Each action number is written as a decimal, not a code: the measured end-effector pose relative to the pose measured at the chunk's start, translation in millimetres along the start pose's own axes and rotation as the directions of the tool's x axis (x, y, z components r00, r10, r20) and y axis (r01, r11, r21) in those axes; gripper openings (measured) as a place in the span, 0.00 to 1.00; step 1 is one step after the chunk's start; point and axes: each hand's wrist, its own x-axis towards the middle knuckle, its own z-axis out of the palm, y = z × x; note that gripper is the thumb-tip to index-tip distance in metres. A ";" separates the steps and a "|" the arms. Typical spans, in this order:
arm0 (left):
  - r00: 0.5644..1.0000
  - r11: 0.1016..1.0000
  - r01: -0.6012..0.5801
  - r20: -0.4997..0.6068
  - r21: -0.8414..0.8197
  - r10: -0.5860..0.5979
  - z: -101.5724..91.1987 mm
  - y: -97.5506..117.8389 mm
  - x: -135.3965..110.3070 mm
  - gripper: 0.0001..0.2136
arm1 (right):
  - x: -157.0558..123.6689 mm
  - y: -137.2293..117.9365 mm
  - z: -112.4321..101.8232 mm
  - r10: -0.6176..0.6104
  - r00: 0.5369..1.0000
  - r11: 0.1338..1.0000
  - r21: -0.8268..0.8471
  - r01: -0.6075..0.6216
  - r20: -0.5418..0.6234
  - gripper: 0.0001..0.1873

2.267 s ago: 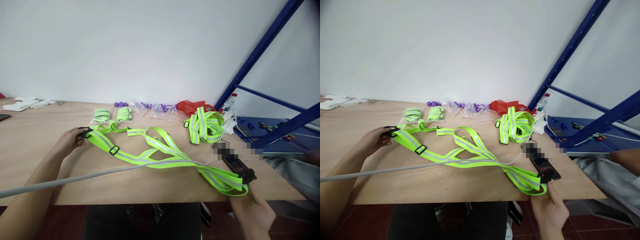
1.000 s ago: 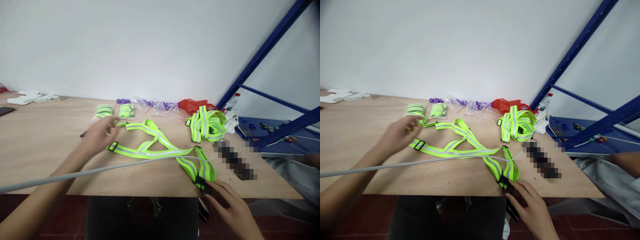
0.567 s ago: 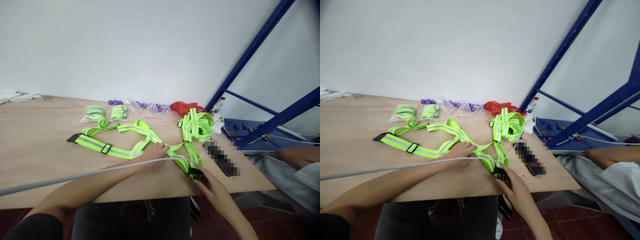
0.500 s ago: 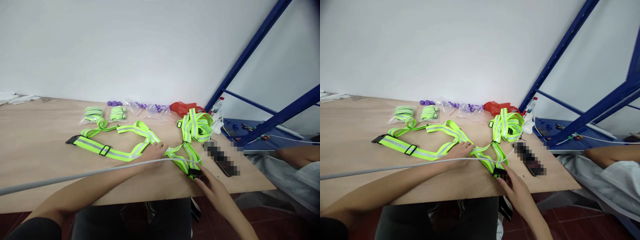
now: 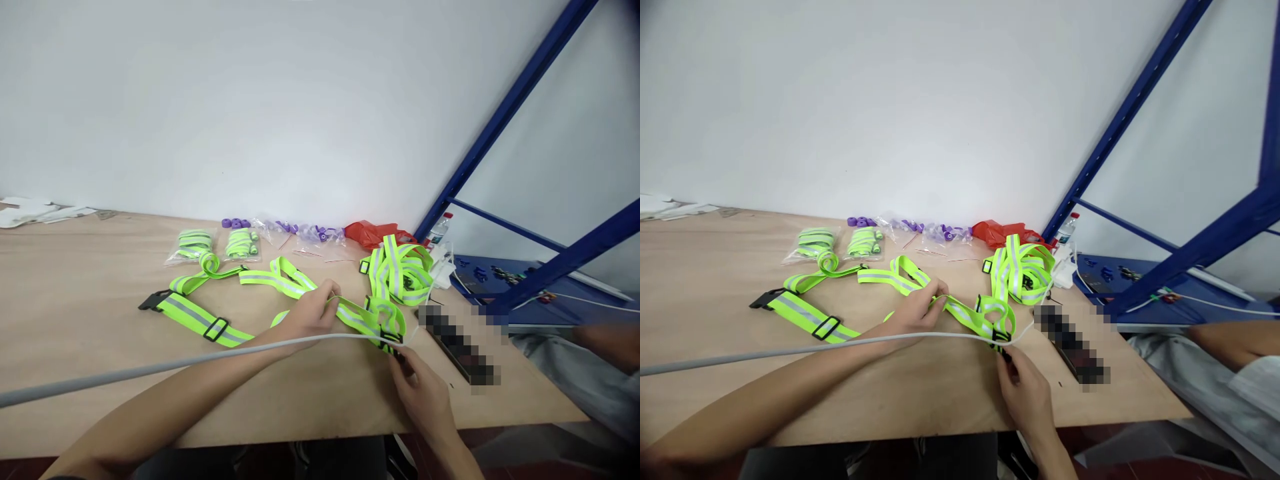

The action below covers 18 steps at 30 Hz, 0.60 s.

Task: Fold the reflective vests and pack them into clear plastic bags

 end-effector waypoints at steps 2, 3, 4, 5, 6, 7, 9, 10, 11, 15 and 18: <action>0.999 1.000 0.002 -0.042 -0.028 -0.003 -6.9 -0.5 1.8 0.03 | 8.3 10.6 1.0 0.045 0.995 0.992 -0.110 -0.055 -0.092 0.22; 0.998 0.999 0.003 -0.062 -0.041 -0.006 -10.7 -1.1 2.4 0.03 | 12.5 16.1 -0.5 0.085 0.990 0.982 -0.160 -0.103 -0.115 0.23; 0.997 0.999 0.005 -0.079 -0.053 -0.009 -14.6 -1.9 2.5 0.03 | 16.3 21.3 -3.0 0.128 0.984 0.968 -0.201 -0.150 -0.121 0.25; 0.996 0.998 0.004 -0.093 -0.064 -0.010 -18.5 -2.6 2.2 0.04 | 19.5 25.7 -6.0 0.157 0.981 0.956 -0.231 -0.179 -0.110 0.26; 0.994 0.997 0.002 -0.104 -0.073 -0.010 -22.2 -3.3 1.2 0.05 | 22.1 29.5 -9.2 0.162 0.983 0.951 -0.252 -0.178 -0.086 0.26; 0.993 0.997 -0.002 -0.115 -0.082 -0.008 -25.6 -4.0 -0.8 0.05 | 23.9 32.6 -12.2 0.140 0.988 0.952 -0.266 -0.152 -0.061 0.25; 0.993 0.996 -0.013 -0.117 -0.091 0.002 -31.2 -5.2 -8.1 0.05 | 26.3 37.9 -16.7 0.046 0.999 0.956 -0.289 -0.050 -0.021 0.21; 0.995 0.996 -0.015 -0.101 -0.087 0.006 -33.3 -5.9 -13.7 0.05 | 27.1 40.6 -18.0 -0.007 1.000 0.954 -0.301 0.002 -0.015 0.19; 0.997 0.997 -0.012 -0.074 -0.075 0.006 -35.0 -6.6 -20.5 0.05 | 27.9 43.7 -18.7 -0.047 0.999 0.949 -0.314 0.036 -0.026 0.18; 0.993 0.999 0.014 0.119 0.052 -0.020 -38.7 -9.6 -54.2 0.08 | 30.8 59.0 -20.0 -0.062 0.992 0.935 -0.354 0.021 -0.106 0.17; 0.954 0.984 -0.052 0.301 0.171 -0.002 -42.5 -8.0 -74.2 0.09 | 28.1 65.8 -23.5 -0.037 0.998 0.938 -0.346 0.017 -0.051 0.18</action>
